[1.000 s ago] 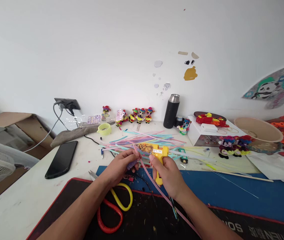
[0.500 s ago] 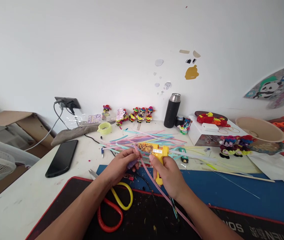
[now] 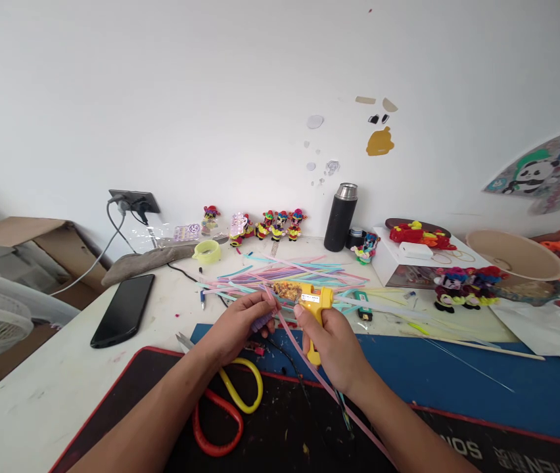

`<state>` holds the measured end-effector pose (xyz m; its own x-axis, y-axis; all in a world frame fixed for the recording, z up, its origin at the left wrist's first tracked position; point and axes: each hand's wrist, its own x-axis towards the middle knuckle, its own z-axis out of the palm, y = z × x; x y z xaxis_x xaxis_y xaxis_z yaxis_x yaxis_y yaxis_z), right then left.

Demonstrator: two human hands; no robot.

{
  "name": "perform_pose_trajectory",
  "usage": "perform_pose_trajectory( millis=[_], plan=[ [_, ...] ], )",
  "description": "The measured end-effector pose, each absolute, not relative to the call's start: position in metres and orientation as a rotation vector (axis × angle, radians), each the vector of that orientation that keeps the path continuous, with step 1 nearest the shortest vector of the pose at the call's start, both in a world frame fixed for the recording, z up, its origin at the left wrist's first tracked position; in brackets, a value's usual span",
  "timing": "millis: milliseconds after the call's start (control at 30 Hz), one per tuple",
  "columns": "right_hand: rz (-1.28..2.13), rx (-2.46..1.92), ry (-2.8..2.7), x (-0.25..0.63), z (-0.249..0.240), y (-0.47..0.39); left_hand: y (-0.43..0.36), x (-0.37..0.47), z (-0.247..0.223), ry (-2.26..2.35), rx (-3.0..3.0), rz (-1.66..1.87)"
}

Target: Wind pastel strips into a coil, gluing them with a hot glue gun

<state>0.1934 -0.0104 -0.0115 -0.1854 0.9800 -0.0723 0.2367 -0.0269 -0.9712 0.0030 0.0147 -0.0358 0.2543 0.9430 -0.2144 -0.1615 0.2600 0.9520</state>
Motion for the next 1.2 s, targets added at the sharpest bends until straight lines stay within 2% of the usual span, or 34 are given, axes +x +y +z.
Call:
perform_pose_trajectory(
  millis=[1200],
  plan=[
    [1.208, -1.318, -1.577, 0.1921, -0.0095, -0.012, 0.0164, 0.0034, -0.0375, 0.998, 0.95, 0.988]
  ],
)
